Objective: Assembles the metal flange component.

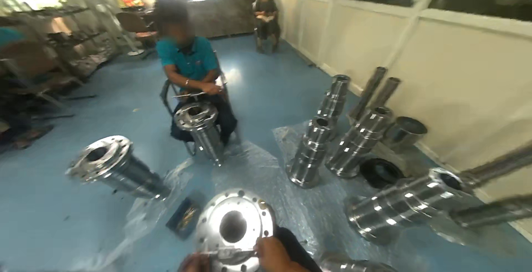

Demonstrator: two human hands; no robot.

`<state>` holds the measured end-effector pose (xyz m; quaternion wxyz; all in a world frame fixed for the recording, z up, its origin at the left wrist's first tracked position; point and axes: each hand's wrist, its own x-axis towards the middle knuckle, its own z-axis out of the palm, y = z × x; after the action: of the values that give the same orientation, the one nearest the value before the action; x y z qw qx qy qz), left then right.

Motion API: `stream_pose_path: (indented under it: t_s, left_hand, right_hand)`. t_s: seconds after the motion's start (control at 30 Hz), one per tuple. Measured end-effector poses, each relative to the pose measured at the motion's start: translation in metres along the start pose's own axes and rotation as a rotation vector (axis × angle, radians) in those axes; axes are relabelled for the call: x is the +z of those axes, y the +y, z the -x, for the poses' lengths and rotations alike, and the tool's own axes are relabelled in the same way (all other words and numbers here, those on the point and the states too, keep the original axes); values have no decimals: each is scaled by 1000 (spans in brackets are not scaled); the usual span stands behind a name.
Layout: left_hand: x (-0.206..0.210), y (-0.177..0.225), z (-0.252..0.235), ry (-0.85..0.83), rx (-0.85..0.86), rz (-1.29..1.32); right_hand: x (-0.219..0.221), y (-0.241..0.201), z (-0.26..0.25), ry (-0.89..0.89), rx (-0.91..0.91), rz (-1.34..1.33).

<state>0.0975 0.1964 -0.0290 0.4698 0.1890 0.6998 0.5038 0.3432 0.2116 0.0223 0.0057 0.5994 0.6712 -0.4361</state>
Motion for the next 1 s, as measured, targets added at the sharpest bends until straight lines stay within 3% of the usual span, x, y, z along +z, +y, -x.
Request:
stream_pose_path:
  t_s: [0.13, 0.5, 0.63, 0.8, 0.9, 1.0]
  left_hand:
    - [16, 18, -14, 51, -32, -117]
    - [24, 29, -28, -16, -37, -360]
    - [18, 25, -29, -45, 45, -331]
    - [-5, 18, -28, -105, 72, -263]
    - [-23, 3, 7, -90, 23, -75]
    - [-33, -12, 49, -71, -20, -12]
  right_hand:
    - [7, -1, 5, -59, -15, 5]
    - [11, -8, 11, -223, 5, 85]
    - [16, 6, 5, -170, 95, -174]
    - [16, 18, -7, 31, 133, -375]
    - [1, 19, -32, 173, 81, -409]
    - [-18, 2, -71, 170, -6, -323]
